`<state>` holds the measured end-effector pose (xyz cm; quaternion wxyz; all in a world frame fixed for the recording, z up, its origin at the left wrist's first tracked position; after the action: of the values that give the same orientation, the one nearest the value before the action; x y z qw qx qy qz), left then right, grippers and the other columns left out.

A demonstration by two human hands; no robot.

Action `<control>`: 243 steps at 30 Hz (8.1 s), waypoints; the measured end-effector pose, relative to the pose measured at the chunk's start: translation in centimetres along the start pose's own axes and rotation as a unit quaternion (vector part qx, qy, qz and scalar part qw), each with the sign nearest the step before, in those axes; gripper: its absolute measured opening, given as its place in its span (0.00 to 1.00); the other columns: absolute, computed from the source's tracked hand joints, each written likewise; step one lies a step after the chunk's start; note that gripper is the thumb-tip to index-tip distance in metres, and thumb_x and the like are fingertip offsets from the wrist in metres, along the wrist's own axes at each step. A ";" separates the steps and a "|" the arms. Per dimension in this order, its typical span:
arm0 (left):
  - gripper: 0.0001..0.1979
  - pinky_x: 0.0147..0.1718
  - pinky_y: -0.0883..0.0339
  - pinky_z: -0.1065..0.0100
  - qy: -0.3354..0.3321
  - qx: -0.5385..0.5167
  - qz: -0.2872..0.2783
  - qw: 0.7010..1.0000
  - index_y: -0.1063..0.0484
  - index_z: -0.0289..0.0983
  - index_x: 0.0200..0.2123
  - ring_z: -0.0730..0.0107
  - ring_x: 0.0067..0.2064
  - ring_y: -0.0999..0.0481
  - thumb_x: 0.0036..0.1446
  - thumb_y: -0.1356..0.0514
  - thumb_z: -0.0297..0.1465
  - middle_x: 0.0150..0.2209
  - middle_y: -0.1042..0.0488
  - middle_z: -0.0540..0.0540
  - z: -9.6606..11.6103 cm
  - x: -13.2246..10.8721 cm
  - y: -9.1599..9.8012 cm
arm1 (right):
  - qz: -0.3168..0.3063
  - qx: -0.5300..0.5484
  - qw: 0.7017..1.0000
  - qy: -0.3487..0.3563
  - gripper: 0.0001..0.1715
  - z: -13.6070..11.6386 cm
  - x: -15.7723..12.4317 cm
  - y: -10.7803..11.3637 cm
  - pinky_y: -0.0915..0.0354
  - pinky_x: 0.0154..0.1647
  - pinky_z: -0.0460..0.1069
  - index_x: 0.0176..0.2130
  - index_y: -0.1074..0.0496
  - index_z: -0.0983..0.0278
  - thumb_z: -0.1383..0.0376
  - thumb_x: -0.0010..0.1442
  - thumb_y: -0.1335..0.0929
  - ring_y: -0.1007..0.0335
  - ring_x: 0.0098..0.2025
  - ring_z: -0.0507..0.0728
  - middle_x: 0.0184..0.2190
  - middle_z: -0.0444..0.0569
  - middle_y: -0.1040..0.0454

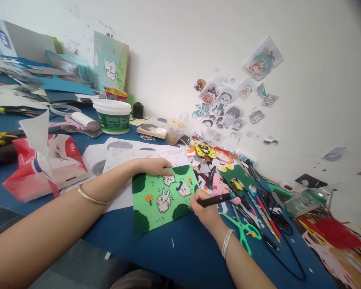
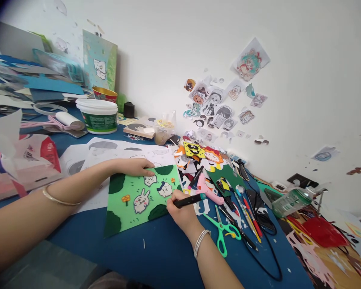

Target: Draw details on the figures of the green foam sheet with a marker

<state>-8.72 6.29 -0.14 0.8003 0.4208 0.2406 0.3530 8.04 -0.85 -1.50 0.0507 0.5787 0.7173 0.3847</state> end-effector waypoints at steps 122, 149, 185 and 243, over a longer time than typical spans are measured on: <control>0.22 0.21 0.48 0.67 0.186 0.067 0.183 0.963 0.42 0.40 0.19 0.62 0.28 0.31 0.45 0.47 0.53 0.23 0.30 0.46 -0.6 0.5 0.9 | -0.009 0.032 0.999 -0.020 0.14 -0.6 0.3 0.0 0.50 0.21 0.46 0.18 0.49 0.61 0.66 0.48 0.38 0.50 0.20 0.50 0.16 0.38 0.48; 0.23 0.21 0.49 0.66 0.187 0.082 0.182 0.962 0.40 0.39 0.21 0.59 0.28 0.30 0.45 0.48 0.55 0.24 0.31 0.44 -0.7 0.6 0.9 | 0.023 0.038 0.999 -0.029 0.14 0.3 0.3 0.5 0.50 0.21 0.46 0.17 0.50 0.60 0.68 0.47 0.38 0.47 0.20 0.50 0.16 0.38 0.48; 0.23 0.20 0.52 0.65 0.181 0.079 0.182 0.963 0.43 0.40 0.20 0.60 0.26 0.32 0.44 0.47 0.55 0.22 0.33 0.45 -0.8 0.8 0.8 | 0.016 0.036 0.998 -0.050 0.14 0.8 0.3 1.2 0.50 0.21 0.46 0.18 0.50 0.60 0.69 0.47 0.39 0.48 0.20 0.50 0.16 0.38 0.49; 0.22 0.20 0.52 0.67 0.170 0.091 0.174 0.966 0.43 0.40 0.20 0.65 0.25 0.34 0.44 0.45 0.53 0.23 0.34 0.47 -0.8 1.0 0.9 | -0.046 0.151 0.987 -0.036 0.14 -0.9 0.2 1.2 0.45 0.23 0.46 0.18 0.44 0.61 0.68 0.48 0.36 0.44 0.20 0.50 0.16 0.38 0.43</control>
<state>-8.93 7.80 0.10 0.6322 0.4609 0.3274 0.5298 8.43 -1.07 -0.05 0.0064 0.5601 0.7904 0.2480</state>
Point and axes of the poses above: each hand's wrist, its own x-axis towards the middle knuckle, its own y-axis out of the back of the hand, z = x × y, the point moved 7 cm from there along x, towards the middle knuckle
